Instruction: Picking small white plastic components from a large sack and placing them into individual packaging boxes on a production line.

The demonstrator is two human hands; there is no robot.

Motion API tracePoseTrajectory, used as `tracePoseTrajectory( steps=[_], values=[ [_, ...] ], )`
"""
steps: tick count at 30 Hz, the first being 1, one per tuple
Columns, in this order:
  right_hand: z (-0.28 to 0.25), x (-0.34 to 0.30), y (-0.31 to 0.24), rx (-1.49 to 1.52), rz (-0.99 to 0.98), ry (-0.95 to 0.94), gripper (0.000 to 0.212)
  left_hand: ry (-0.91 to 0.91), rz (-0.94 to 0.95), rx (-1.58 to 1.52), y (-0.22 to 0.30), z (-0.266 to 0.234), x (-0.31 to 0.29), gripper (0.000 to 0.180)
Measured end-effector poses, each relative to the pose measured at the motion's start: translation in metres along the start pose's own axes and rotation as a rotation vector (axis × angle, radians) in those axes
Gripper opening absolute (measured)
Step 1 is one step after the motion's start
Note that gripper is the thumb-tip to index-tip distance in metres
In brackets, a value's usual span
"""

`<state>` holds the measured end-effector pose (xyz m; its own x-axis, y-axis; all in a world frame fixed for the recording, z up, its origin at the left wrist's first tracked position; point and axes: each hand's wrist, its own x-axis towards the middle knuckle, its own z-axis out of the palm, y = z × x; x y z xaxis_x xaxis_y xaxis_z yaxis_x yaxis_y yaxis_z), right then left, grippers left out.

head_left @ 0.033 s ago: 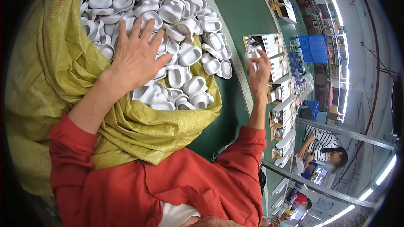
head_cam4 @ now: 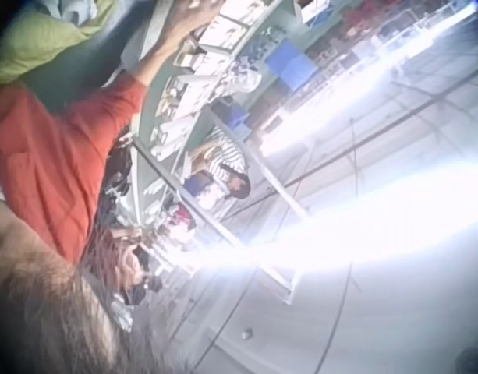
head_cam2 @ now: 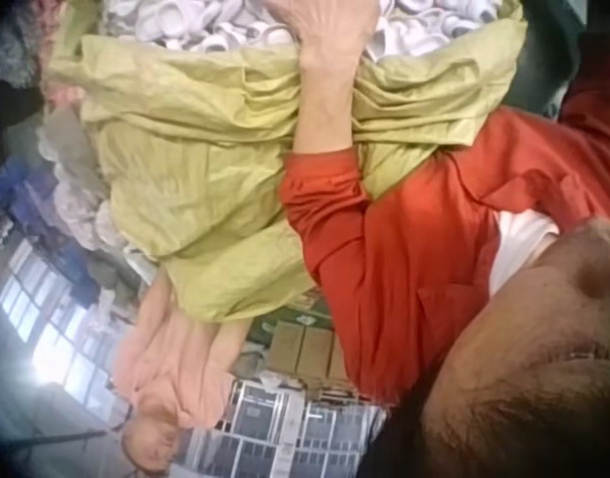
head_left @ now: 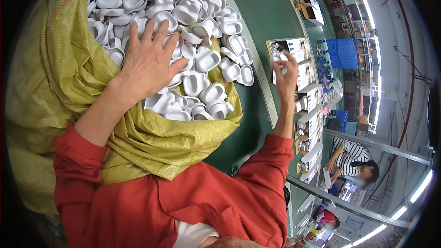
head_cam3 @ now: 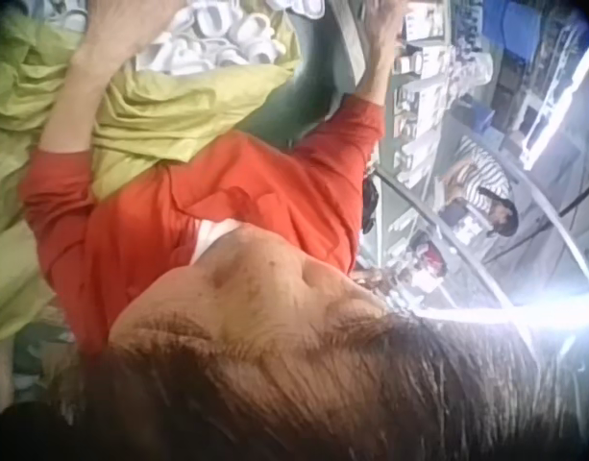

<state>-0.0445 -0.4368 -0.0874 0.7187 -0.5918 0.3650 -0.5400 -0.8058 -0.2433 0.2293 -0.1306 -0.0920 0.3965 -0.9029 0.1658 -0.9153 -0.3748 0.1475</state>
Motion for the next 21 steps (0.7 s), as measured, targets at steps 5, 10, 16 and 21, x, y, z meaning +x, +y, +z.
tracePoseTrajectory(
  steps=[5, 10, 16, 21],
  values=[
    [0.002, 0.034, 0.062, -0.250, 0.252, -0.019, 0.025, 0.034, 0.016, -0.018, -0.001, 0.001, -0.001, 0.061],
    [0.013, 0.019, 0.057, -0.511, 0.221, 0.238, 0.026, 0.056, 0.030, -0.028, 0.000, 0.003, 0.000, 0.062],
    [-0.006, -0.031, -0.062, 0.192, -0.100, -0.369, 0.025, 0.064, 0.010, -0.043, -0.004, 0.000, -0.002, 0.062],
    [0.014, -0.044, -0.066, 0.010, -0.141, -0.248, 0.018, 0.076, 0.039, -0.048, -0.003, 0.001, -0.002, 0.061]
  ],
)
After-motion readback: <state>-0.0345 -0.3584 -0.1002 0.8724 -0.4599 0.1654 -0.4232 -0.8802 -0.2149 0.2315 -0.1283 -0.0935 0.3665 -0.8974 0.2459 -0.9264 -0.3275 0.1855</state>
